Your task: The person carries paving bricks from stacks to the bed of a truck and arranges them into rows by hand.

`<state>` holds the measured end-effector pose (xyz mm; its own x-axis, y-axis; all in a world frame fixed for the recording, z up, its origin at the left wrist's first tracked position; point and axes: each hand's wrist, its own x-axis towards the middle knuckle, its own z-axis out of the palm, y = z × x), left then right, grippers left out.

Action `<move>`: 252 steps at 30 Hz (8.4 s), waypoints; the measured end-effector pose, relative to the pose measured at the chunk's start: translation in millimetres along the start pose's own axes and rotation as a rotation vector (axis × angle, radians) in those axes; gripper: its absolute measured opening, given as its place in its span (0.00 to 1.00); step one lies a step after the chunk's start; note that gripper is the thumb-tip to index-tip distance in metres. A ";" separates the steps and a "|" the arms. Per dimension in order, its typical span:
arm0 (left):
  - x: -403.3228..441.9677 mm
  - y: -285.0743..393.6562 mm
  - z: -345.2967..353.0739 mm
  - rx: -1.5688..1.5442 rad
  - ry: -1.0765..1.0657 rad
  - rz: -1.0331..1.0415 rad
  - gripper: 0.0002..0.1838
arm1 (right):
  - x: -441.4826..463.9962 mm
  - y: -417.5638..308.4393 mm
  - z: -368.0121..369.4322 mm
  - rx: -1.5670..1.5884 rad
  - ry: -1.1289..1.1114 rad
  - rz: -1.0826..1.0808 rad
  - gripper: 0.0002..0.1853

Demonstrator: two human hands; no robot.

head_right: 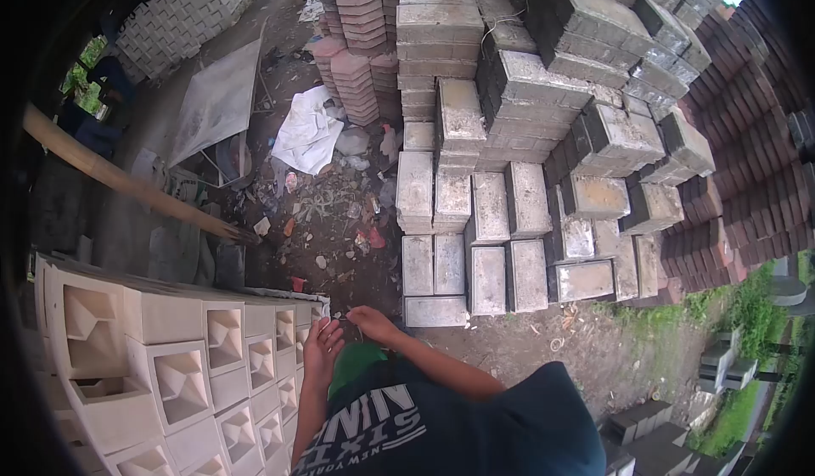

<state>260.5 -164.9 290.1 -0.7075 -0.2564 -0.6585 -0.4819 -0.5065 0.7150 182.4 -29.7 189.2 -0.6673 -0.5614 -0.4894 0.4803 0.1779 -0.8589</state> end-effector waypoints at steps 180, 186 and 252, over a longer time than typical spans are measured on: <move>472.3 342.3 351.2 1.073 -1.063 -0.296 0.27 | 158.4 -411.6 -198.4 0.880 1.978 -0.220 0.47; 469.8 329.0 359.6 1.123 -1.151 -0.275 0.24 | 156.2 -388.8 -192.9 0.381 2.133 0.194 0.44; 409.8 170.1 296.8 1.238 -0.917 -0.085 0.46 | 156.8 -111.8 -170.9 0.814 1.548 -0.002 0.44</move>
<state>-264.9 -111.8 211.6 -0.4977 0.5487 -0.6718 -0.3212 0.6028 0.7304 -73.3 0.6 182.6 -0.3163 0.7469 -0.5849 0.2936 -0.5093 -0.8090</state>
